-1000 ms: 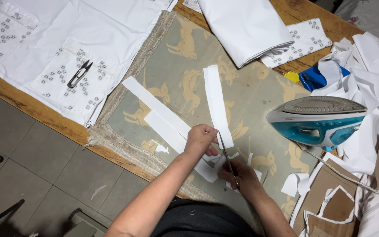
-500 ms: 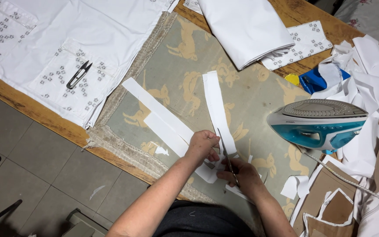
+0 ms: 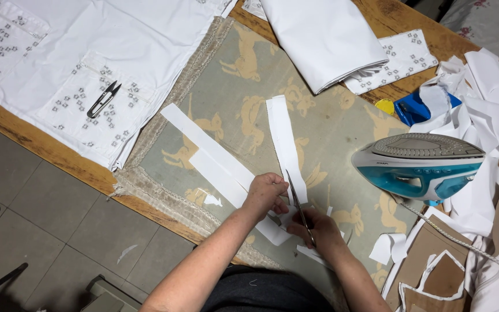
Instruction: Preparing white fabric strips by folding, ironing, and cutting them on a work table.
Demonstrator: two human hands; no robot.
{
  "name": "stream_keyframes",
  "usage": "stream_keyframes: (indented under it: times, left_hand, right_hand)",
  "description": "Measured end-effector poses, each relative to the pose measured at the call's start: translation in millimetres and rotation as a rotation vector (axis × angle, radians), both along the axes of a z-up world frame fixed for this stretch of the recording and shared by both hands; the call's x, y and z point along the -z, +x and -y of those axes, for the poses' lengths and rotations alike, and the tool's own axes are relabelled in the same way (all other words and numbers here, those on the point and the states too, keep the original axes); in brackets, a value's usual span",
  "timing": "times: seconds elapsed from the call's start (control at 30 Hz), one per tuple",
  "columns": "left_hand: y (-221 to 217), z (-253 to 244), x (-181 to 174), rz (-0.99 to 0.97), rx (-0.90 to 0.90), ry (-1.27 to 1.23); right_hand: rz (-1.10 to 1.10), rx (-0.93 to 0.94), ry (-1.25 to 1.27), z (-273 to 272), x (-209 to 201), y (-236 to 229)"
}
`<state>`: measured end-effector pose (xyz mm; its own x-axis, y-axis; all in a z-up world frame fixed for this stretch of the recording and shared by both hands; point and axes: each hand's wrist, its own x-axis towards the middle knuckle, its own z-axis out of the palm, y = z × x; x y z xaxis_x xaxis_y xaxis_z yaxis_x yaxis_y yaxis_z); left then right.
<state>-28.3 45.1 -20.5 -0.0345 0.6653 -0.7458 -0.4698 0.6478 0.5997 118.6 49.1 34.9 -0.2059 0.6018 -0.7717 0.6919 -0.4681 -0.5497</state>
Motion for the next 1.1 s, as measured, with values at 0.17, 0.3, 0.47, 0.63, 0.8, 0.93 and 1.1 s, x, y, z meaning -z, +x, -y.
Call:
stream_keyframes:
  times: [0.17, 0.3, 0.47, 0.63, 0.8, 0.93, 1.1]
  left_hand:
    - [2.1, 0.3, 5.0, -0.005, -0.002, 0.001]
    - [-0.5, 0.5, -7.8, -0.035, 0.011, 0.006]
    - [-11.3, -4.6, -33.3, -0.159, 0.088, 0.000]
    - [-26.9, -23.7, -37.9, -0.414, 0.145, 0.039]
    - [-35.4, -29.8, -18.4, -0.380, 0.163, 0.025]
    - [-37.4, -31.0, -22.2, -0.341, 0.130, 0.004]
    - [-38.9, -31.6, -14.0, -0.286, 0.101, 0.009]
  right_hand:
    - [-0.154, 0.050, 0.000, -3.9, 22.6, 3.0]
    - [-0.159, 0.106, 0.013, 0.7, 23.4, -2.0]
    - [-0.042, -0.005, 0.072, -0.1, 26.1, -2.4]
    - [-0.051, 0.019, 0.031, -2.6, 21.3, -2.7]
    - [-0.124, 0.002, 0.041, -4.7, 11.3, -5.9]
    - [-0.122, 0.036, -0.012, -9.7, 5.2, -11.5]
    - [-0.114, -0.027, -0.013, -16.4, 6.6, -15.7]
